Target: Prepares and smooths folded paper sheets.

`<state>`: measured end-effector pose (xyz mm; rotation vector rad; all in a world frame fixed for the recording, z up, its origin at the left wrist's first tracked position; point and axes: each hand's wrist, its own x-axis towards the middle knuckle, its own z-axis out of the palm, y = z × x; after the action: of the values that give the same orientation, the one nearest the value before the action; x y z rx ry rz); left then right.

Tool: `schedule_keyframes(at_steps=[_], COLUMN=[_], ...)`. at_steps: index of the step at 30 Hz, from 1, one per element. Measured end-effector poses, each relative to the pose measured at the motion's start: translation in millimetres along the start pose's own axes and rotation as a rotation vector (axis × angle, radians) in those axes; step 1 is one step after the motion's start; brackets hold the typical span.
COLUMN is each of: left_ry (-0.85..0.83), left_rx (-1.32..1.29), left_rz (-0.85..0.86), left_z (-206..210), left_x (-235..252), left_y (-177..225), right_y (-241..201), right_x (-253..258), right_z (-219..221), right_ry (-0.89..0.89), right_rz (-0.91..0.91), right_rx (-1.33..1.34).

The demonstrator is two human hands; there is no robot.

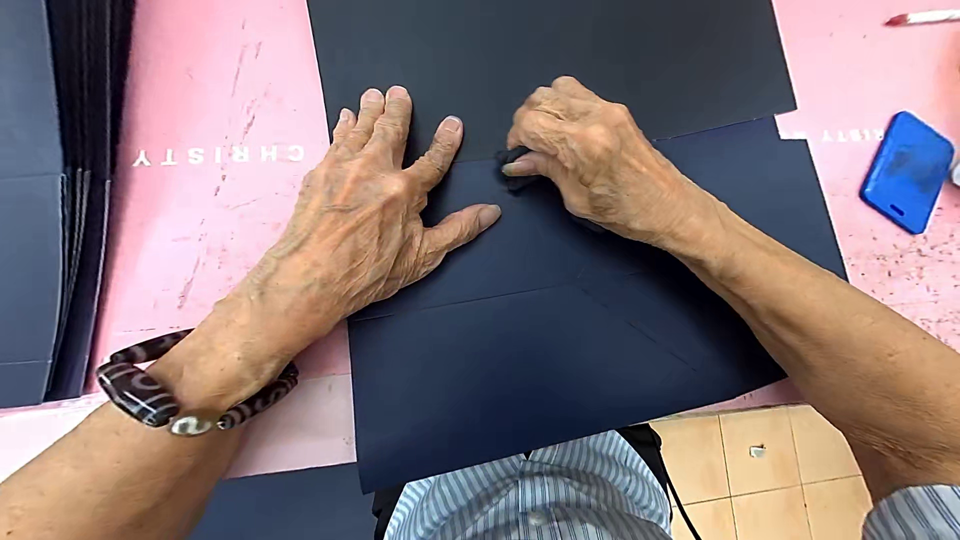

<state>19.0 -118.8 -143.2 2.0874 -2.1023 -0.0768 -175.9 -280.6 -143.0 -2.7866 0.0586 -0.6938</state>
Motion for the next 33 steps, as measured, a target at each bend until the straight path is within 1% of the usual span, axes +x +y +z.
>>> schedule_keyframes(at_steps=[3, 7, 9, 13, 15, 18, 20, 22, 24, 28, 30, 31, 33], left_ry=[-0.007, 0.007, 0.008, 0.061, 0.031, 0.09, 0.117, 0.109, 0.109, 0.111, 0.092, 0.078, 0.071], left_rx=[0.01, 0.019, 0.014, -0.086, -0.14, -0.06, -0.022, -0.025, -0.025, 0.005, 0.011, 0.03, 0.058], left_rz=[-0.006, 0.006, 0.006, 0.017, -0.007, -0.054, -0.061, -0.042, -0.016, 0.01, -0.006, -0.022, -0.053], left_z=[0, 1, 1, -1, -11, -16, -15, -13, -11, -10, -13, -14, -15], left_x=[-1, -2, -2, 5, 4, -10, -18, -21, -20, -22, -28, -30, -33], left_y=[-1, -2, -3, -11, -16, -14, -12, -12, -11, -11, -9, -9, -9], right_y=[13, 32, 38, 41, 41, 40, 37, 30, 17, -27, -37, -35, -22], right_x=[-26, -65, -77, -80, -81, -82, -81, -74, -51, 28, 53, 56, 43], right_z=[-21, -54, -62, -62, -62, -64, -65, -63, -49, 12, 34, 37, 29], right_ry=[-0.01, -0.024, -0.005, 0.011, 0.006, -0.012, -0.025, -0.047, -0.077, -0.081, -0.061, -0.056, -0.052], right_rz=[0.039, 0.147, 0.187, 0.188, 0.184, 0.198, 0.248, 0.288, 0.268, 0.161, 0.079, 0.044, 0.025], right_rx=[-0.059, -0.13, -0.144, -0.139, -0.137, -0.146, -0.15, -0.147, -0.123, -0.044, -0.003, 0.01, 0.032])
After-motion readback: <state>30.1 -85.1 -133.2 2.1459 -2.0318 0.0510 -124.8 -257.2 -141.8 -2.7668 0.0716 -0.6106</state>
